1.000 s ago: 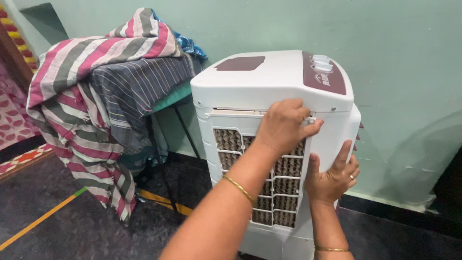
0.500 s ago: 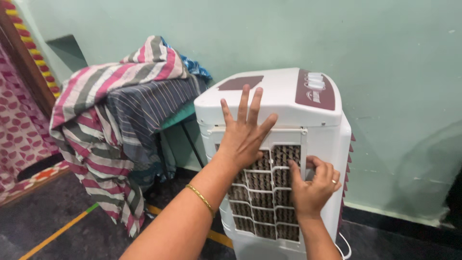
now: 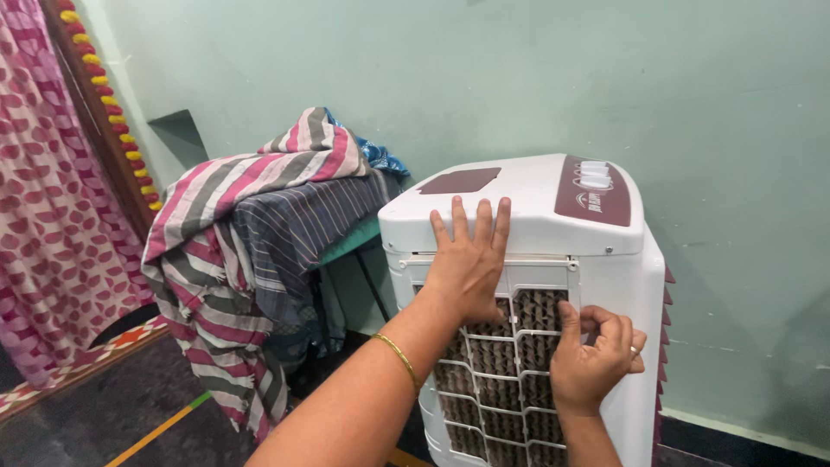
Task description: The person removes the front grille of a portable air cooler, then uses a cloth to wipe the internal fan, motor, and water tank surfaces. The person repeatedly wipes different internal parts while the front grille remains detached.
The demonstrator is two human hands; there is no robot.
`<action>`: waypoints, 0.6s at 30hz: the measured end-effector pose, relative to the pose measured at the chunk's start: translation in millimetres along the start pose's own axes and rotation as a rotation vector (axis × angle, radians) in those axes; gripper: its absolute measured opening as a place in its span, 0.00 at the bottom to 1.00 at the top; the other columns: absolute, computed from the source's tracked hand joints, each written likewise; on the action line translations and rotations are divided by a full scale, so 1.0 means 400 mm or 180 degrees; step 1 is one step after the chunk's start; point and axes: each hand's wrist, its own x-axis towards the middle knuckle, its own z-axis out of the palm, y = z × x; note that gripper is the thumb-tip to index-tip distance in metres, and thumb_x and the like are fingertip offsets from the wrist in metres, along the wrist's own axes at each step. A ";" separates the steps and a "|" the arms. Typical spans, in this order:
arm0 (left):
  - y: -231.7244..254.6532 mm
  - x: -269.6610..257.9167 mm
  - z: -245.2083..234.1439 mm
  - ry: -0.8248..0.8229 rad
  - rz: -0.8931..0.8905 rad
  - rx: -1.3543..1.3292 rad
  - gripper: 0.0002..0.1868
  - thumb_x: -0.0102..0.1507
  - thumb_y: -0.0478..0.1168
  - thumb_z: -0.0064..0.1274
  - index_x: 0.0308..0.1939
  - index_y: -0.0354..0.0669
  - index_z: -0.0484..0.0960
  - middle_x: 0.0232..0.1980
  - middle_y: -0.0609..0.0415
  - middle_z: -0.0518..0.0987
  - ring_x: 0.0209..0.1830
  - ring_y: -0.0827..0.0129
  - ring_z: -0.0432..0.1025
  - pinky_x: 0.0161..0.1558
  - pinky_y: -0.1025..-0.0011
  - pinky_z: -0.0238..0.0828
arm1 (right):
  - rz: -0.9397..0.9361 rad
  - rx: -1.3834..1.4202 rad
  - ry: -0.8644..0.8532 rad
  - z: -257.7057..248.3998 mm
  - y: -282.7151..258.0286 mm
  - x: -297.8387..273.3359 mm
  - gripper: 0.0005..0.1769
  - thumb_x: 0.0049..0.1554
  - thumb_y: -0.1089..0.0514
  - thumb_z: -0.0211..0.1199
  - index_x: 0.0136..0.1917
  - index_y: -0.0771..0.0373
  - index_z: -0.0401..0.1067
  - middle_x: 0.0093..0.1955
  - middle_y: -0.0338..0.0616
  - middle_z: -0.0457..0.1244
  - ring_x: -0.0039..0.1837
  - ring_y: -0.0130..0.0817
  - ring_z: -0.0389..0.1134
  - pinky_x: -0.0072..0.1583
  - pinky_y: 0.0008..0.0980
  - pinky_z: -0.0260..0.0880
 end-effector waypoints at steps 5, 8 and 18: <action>-0.009 0.001 0.000 0.0087 0.0072 0.0009 0.83 0.33 0.62 0.77 0.76 0.28 0.39 0.71 0.31 0.57 0.70 0.22 0.53 0.62 0.23 0.50 | 0.0052 0.0028 0.0205 0.025 0.002 -0.006 0.17 0.62 0.47 0.75 0.44 0.57 0.71 0.44 0.32 0.61 0.58 0.38 0.58 0.65 0.48 0.48; -0.015 0.004 0.006 0.0102 0.0089 -0.0002 0.82 0.32 0.60 0.77 0.76 0.29 0.40 0.70 0.32 0.58 0.69 0.24 0.55 0.62 0.24 0.52 | 0.0065 0.0021 0.0191 0.034 0.013 -0.012 0.19 0.63 0.46 0.75 0.43 0.58 0.71 0.45 0.33 0.62 0.58 0.38 0.58 0.64 0.48 0.49; -0.036 0.009 0.005 0.0082 0.0286 0.0053 0.77 0.36 0.53 0.77 0.77 0.31 0.41 0.71 0.34 0.58 0.69 0.26 0.57 0.61 0.26 0.56 | -0.0056 -0.0068 0.0150 0.038 0.040 -0.018 0.20 0.66 0.45 0.73 0.43 0.59 0.71 0.42 0.35 0.62 0.59 0.39 0.58 0.65 0.49 0.48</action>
